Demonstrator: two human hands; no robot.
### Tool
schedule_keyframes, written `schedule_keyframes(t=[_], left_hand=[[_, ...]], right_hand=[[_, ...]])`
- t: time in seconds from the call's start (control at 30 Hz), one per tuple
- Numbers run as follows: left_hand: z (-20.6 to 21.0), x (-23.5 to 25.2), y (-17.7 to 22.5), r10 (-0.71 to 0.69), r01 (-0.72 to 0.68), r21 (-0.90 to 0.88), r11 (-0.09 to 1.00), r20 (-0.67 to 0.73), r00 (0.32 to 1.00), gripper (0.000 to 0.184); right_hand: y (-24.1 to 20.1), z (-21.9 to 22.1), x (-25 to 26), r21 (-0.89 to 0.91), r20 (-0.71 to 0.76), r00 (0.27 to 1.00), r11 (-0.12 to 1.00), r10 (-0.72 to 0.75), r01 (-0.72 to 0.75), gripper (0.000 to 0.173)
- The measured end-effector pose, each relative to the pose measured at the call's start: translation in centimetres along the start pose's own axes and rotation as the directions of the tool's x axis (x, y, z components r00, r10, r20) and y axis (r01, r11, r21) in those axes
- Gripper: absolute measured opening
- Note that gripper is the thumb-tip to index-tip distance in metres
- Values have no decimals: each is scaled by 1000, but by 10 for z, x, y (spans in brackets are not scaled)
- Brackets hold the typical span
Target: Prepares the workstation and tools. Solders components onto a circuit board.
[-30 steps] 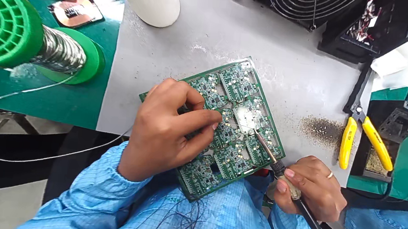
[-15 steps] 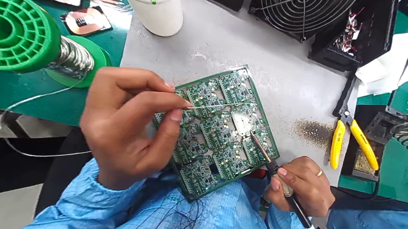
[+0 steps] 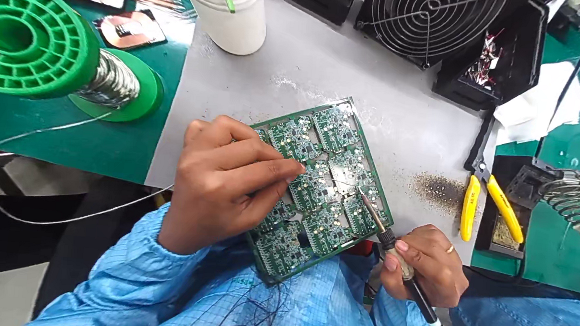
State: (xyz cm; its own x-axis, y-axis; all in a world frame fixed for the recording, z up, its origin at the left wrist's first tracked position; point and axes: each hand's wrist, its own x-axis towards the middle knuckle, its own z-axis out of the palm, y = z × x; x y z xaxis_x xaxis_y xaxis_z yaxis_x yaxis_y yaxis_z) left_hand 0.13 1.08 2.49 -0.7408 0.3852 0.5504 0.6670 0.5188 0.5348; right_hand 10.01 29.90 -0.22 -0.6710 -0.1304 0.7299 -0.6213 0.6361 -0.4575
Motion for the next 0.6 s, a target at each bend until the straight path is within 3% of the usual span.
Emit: schedule_keyframes(t=[0.6], left_hand=[[1,1,-1,27,-27,4,1000,31,999,21]], right_hand=[[1,2,2,-12,22,999,999,-32,32,19]])
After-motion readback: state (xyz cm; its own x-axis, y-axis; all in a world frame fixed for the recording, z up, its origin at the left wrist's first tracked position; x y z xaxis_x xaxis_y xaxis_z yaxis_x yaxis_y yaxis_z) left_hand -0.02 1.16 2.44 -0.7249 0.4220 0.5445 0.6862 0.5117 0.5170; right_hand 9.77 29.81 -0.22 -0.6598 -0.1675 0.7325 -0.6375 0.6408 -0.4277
